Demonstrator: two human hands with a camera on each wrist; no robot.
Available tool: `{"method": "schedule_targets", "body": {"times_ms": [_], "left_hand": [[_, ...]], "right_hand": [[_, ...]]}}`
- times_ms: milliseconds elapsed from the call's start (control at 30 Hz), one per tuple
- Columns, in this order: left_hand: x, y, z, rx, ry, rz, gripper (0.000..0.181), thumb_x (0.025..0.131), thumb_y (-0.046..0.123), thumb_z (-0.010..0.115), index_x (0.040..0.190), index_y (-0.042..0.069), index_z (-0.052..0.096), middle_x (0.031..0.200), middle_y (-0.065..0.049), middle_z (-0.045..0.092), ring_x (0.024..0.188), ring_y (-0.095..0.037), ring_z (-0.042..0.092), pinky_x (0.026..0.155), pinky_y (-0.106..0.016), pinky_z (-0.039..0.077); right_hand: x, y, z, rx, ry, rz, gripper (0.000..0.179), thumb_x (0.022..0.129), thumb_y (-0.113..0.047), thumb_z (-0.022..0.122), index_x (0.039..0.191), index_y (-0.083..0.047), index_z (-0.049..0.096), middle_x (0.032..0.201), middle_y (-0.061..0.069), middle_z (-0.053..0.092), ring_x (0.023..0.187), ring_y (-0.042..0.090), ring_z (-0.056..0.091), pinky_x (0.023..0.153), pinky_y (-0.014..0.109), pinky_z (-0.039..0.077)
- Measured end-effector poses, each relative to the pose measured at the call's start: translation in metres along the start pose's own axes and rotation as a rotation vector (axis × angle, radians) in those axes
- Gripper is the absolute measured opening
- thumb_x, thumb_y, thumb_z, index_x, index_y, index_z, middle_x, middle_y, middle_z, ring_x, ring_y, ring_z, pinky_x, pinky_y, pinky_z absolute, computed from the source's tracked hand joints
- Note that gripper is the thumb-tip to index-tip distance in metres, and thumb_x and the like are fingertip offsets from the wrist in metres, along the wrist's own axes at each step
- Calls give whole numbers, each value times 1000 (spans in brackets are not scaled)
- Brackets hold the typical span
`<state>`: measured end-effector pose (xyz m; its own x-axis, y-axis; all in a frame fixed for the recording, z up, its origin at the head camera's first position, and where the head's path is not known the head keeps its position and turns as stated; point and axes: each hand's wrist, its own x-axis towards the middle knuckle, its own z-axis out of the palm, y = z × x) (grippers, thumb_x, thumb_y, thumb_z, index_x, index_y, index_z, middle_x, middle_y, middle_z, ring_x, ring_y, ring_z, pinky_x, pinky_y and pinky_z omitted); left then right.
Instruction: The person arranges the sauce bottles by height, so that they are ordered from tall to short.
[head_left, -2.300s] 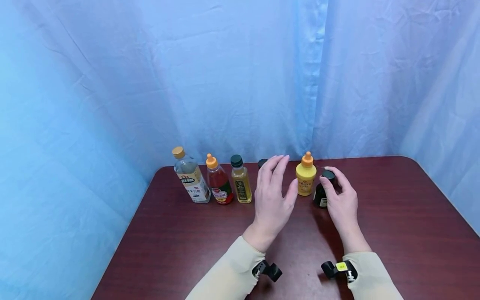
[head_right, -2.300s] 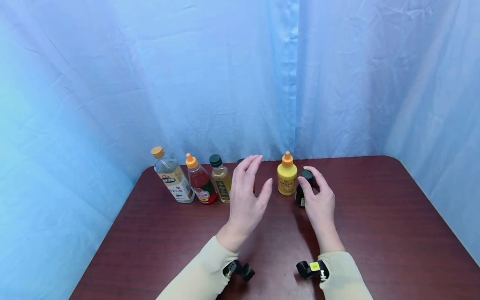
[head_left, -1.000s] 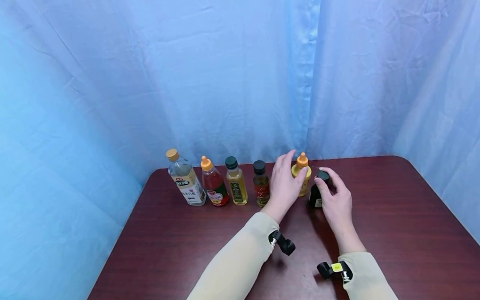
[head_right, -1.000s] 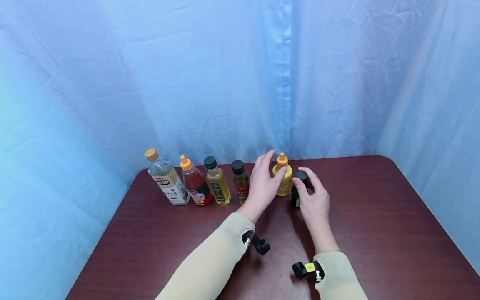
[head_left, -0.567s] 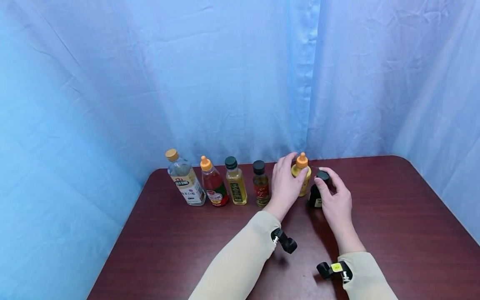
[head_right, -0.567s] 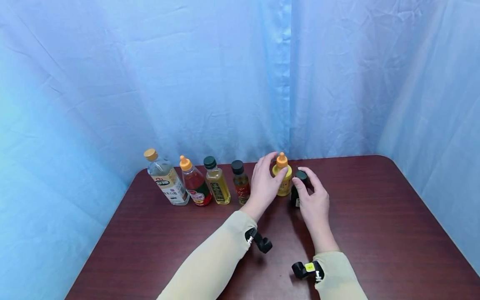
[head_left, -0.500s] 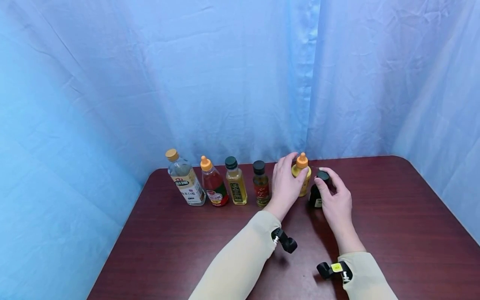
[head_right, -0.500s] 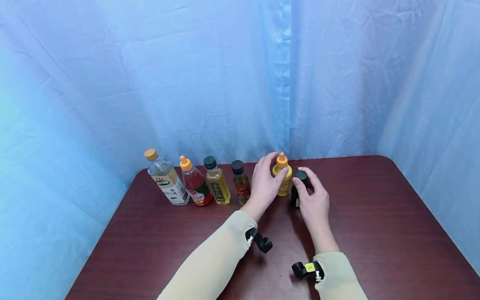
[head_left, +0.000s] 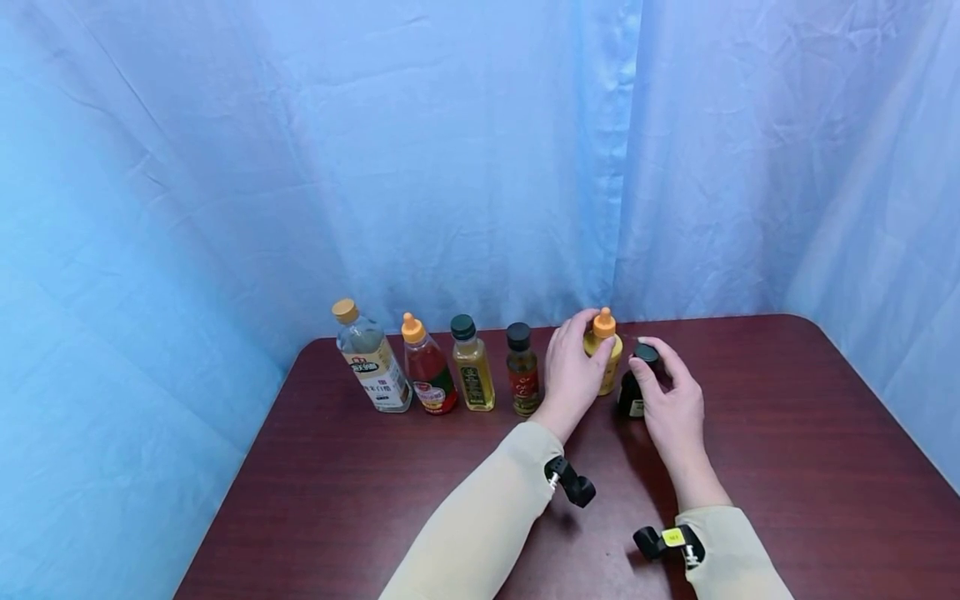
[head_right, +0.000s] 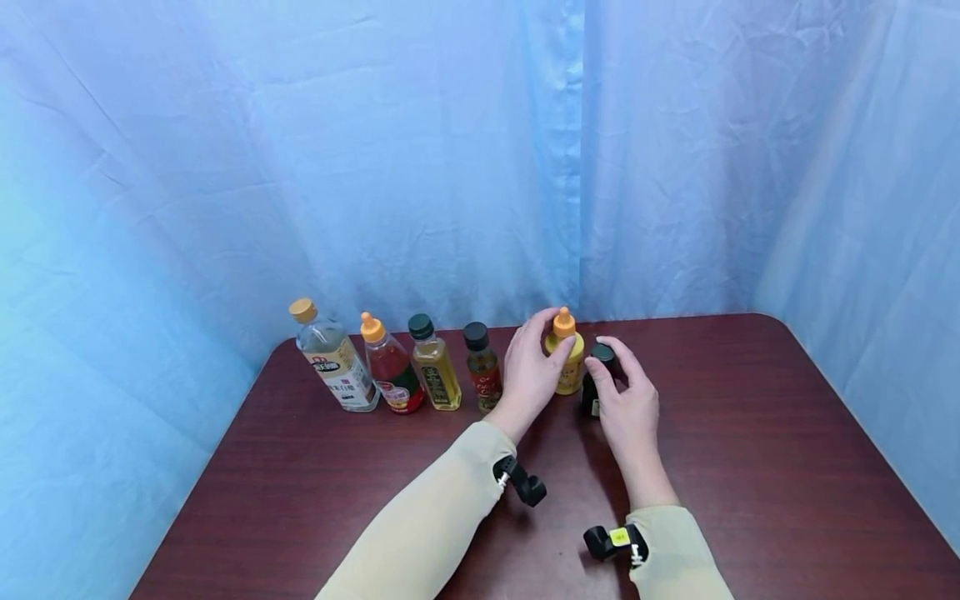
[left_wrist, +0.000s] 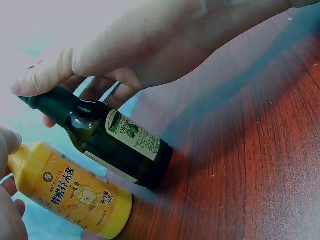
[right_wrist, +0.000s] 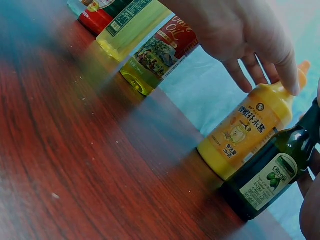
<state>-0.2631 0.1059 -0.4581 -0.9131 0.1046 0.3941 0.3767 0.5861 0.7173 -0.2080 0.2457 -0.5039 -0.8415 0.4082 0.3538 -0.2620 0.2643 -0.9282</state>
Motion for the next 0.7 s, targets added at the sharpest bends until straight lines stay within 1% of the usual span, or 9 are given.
{"method": "schedule_targets", "body": {"times_ms": [167,300,500,700], "left_hand": [[-3,-2,-4,3,9,14,43,107,31,76,149,24,67,142,6,70,128,-15,66,108,-33,54],[-9,-1,-7,-8,25,25,43,106,30,77,148,23,67,142,7,71,126,-15,66,106,-33,55],[-19,-2,-9,-12,61,69,43,106,30,78,147,24,68,139,7,72,123,-14,66,105,-32,55],[-25,0,-14,-16,93,102,43,106,30,78,147,24,67,138,6,72,123,-14,65,104,-32,55]], "right_hand": [[-2,-1,1,-5,-4,-1,40,107,-23,78,146,-21,73,135,0,70,114,3,64,95,13,50],[-2,0,1,-16,-1,5,40,107,-23,78,147,-20,72,137,1,70,114,2,64,95,12,50],[-1,0,0,-24,-3,9,41,107,-26,77,148,-23,72,140,1,69,116,2,64,95,12,50],[0,1,-1,-41,0,11,41,107,-26,77,148,-25,71,141,1,69,113,3,64,92,13,49]]}}
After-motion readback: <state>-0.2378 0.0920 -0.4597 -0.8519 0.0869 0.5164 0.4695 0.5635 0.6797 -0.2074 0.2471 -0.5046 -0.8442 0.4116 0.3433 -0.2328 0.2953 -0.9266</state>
